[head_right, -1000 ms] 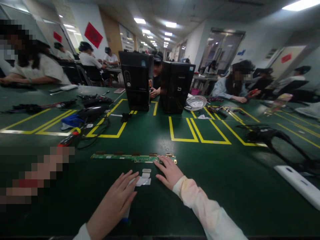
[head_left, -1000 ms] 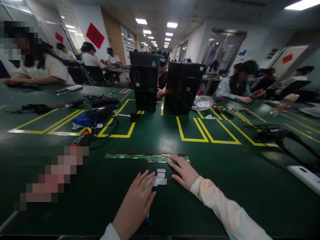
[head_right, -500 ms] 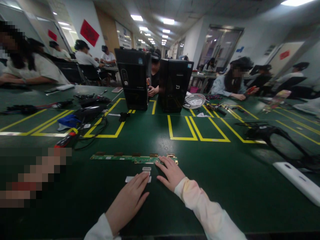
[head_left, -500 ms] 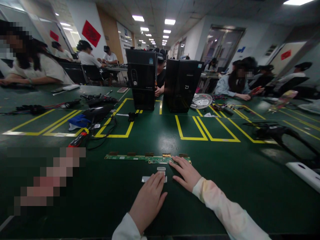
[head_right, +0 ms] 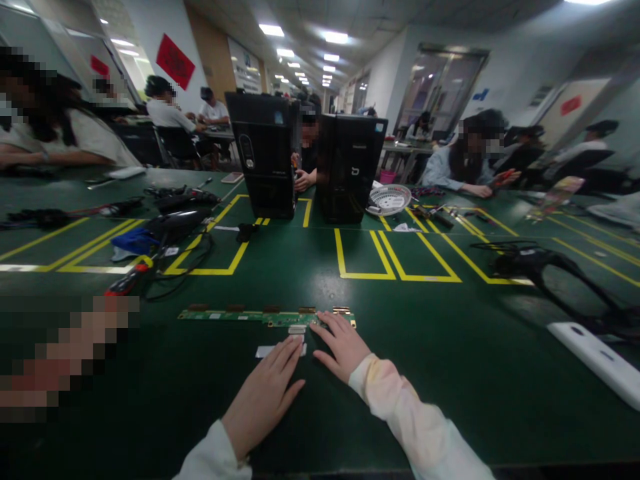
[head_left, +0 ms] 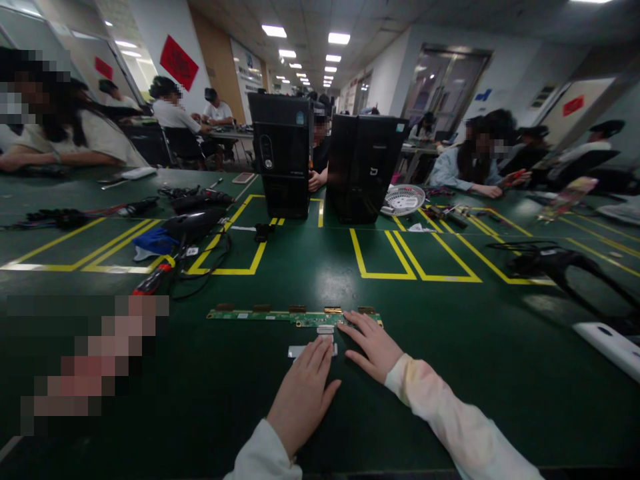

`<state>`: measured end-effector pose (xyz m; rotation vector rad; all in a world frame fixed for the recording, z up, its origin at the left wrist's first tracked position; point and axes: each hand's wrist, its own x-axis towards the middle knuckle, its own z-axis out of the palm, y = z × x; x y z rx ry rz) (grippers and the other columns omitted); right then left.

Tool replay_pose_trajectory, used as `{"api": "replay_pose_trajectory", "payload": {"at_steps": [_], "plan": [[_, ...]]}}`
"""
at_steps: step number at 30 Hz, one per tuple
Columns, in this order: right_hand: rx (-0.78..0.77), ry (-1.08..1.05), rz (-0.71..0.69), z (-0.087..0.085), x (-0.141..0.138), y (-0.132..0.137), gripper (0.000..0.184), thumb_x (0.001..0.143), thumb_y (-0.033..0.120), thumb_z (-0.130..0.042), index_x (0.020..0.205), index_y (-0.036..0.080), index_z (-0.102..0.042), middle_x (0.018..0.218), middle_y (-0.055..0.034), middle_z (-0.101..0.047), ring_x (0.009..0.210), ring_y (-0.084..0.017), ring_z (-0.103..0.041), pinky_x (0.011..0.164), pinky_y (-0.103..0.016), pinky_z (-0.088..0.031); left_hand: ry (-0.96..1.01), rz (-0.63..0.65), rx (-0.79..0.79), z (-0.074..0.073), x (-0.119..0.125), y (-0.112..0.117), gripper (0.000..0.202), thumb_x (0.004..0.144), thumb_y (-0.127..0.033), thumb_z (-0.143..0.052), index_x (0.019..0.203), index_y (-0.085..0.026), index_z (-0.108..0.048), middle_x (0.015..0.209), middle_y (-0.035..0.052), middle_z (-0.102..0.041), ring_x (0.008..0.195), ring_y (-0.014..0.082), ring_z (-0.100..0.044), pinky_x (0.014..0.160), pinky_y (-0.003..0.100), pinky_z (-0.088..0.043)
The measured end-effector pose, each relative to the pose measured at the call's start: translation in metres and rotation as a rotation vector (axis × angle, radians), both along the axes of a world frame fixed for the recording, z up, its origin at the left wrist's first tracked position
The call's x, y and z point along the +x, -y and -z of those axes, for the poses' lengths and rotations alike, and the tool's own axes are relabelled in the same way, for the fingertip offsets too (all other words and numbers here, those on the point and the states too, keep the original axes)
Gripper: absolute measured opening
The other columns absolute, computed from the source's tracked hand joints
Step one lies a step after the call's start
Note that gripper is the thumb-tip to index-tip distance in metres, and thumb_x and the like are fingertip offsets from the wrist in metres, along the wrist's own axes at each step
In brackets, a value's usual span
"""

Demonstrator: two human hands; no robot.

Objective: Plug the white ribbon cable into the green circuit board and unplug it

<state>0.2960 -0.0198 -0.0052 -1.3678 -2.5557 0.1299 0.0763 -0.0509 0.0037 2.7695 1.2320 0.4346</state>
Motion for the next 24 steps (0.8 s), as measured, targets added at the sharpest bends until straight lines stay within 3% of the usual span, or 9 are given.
{"api": "replay_pose_trajectory", "payload": {"at_steps": [24], "plan": [[0.013, -0.001, 0.001, 0.0004, -0.0004, -0.0028, 0.057, 0.089, 0.047, -0.045, 0.139, 0.021, -0.040, 0.144, -0.0126, -0.035, 0.134, -0.026, -0.028, 0.109, -0.049, -0.027, 0.021, 0.018, -0.050, -0.0015, -0.0005, -0.0046, 0.046, 0.091, -0.028, -0.046, 0.134, -0.012, -0.042, 0.140, 0.0134, -0.046, 0.129, 0.0251, -0.041, 0.105, 0.043, -0.038]]}}
